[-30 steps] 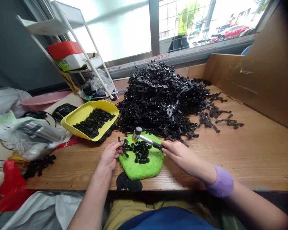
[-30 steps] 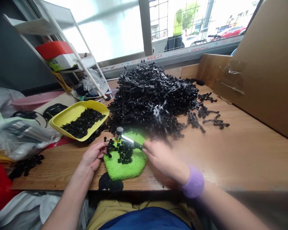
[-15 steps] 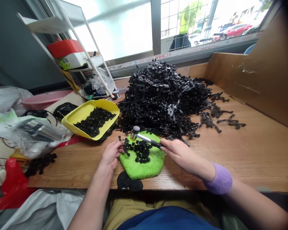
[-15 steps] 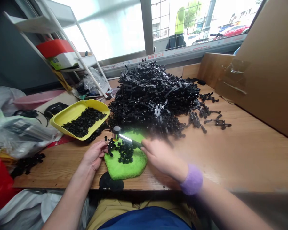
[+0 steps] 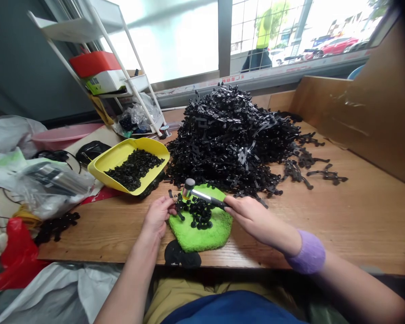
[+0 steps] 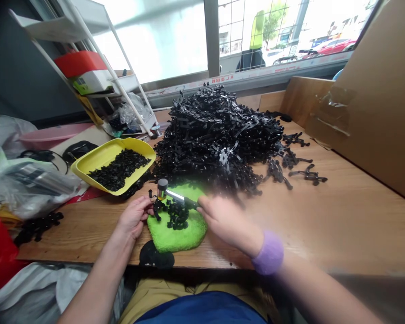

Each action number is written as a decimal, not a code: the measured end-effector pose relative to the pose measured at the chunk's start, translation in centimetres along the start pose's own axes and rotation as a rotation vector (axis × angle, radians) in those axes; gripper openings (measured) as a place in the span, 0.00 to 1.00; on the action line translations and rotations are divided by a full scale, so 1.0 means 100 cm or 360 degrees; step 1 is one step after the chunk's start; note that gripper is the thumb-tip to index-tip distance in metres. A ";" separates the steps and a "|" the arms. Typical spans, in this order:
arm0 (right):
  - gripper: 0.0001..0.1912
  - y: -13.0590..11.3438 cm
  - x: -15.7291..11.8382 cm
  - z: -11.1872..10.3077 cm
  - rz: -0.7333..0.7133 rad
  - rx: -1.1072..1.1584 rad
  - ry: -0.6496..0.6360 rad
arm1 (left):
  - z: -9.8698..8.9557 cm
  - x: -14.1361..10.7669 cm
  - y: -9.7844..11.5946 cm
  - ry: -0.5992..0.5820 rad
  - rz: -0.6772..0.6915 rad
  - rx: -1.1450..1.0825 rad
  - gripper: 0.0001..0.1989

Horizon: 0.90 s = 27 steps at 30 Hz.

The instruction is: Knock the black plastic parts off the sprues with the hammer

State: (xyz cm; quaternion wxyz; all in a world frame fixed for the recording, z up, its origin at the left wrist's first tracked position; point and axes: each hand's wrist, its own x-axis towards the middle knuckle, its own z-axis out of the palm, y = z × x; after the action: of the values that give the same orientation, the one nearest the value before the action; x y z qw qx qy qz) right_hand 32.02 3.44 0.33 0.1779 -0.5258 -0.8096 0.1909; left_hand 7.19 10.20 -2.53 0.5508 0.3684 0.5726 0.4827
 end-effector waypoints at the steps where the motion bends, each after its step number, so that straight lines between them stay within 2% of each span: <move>1: 0.13 -0.001 0.001 0.001 -0.0020 -0.0044 0.0019 | 0.001 0.000 0.000 0.0010 0.0008 0.0004 0.10; 4: 0.13 -0.005 0.002 0.003 -0.0044 -0.0240 0.0074 | 0.003 -0.002 0.001 0.0043 0.0024 0.0006 0.08; 8: 0.11 -0.011 0.005 0.002 -0.0039 -0.0512 0.0000 | 0.005 -0.003 0.002 0.0078 0.0022 0.0008 0.08; 12: 0.14 -0.013 0.008 -0.001 -0.0058 -0.0392 0.0080 | 0.005 -0.002 0.002 0.0102 0.0010 0.0002 0.09; 16: 0.13 -0.012 0.011 -0.002 -0.0030 -0.0438 -0.0014 | 0.005 -0.001 0.001 0.0107 0.0011 0.0005 0.08; 19: 0.14 -0.010 0.012 -0.002 -0.0035 -0.0334 0.0094 | 0.005 0.001 0.000 0.0105 0.0010 0.0010 0.08; 23: 0.12 -0.009 0.011 0.000 -0.0038 -0.0422 0.0038 | 0.006 0.002 -0.001 0.0112 0.0032 0.0010 0.08; 27: 0.13 -0.009 0.010 0.001 -0.0013 -0.0381 0.0109 | 0.007 0.001 0.000 0.0138 0.0041 0.0031 0.08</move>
State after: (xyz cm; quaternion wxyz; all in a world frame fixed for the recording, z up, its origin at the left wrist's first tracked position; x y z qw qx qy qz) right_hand 30.84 3.95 0.78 0.1424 -0.5462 -0.8221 0.0742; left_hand 7.83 10.36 -2.46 0.5156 0.3599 0.5959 0.4995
